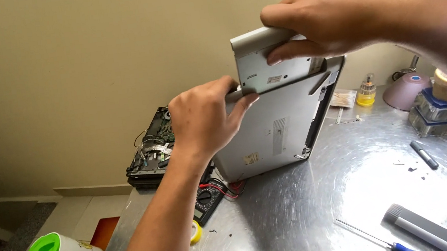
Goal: Reinstalling an internal optical drive into a laptop and securing it with a screwdriver.
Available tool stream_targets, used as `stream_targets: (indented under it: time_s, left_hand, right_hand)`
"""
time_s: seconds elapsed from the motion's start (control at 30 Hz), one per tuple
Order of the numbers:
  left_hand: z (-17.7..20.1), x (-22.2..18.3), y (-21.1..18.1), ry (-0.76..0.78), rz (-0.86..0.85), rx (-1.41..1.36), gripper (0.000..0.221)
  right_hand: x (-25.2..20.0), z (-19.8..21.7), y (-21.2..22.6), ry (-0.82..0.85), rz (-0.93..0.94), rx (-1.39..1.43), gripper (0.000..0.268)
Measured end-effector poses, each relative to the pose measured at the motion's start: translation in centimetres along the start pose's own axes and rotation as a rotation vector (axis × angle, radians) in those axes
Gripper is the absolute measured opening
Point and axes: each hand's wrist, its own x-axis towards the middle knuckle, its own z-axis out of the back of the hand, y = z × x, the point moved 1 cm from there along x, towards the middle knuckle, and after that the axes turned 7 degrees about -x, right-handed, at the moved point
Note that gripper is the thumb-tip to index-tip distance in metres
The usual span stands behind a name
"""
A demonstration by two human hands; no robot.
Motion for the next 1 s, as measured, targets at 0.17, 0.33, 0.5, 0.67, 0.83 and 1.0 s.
stream_targets:
  time_s: [0.17,0.33,0.5,0.67,0.83,1.0]
  left_hand:
    - [-0.1,0.2,0.3,0.055,-0.023,-0.032,0.041]
    - [0.1,-0.1,0.1,0.015,-0.104,-0.008,0.042]
    - [0.2,-0.2,0.0,0.054,-0.035,0.037,0.045]
    - [0.1,-0.3,0.3,0.036,-0.068,0.041,0.045]
    - [-0.2,-0.1,0.7,-0.013,-0.094,0.06,0.042]
    - [-0.2,-0.1,0.7,0.033,-0.099,0.054,0.056]
  right_hand:
    - [-0.3,-1.9,-0.7,-0.101,0.051,-0.039,0.05]
    - [-0.9,-0.8,-1.2,-0.072,0.07,-0.006,0.047]
    - [-0.6,0.0,-1.3,-0.085,0.084,0.035,0.047]
    - [-0.2,-0.4,-1.7,-0.088,0.112,0.134,0.043]
    - [0.0,-0.8,-1.5,-0.076,0.079,0.088,0.044]
    - [-0.3,-2.1,-0.8,-0.112,0.024,-0.064,0.05]
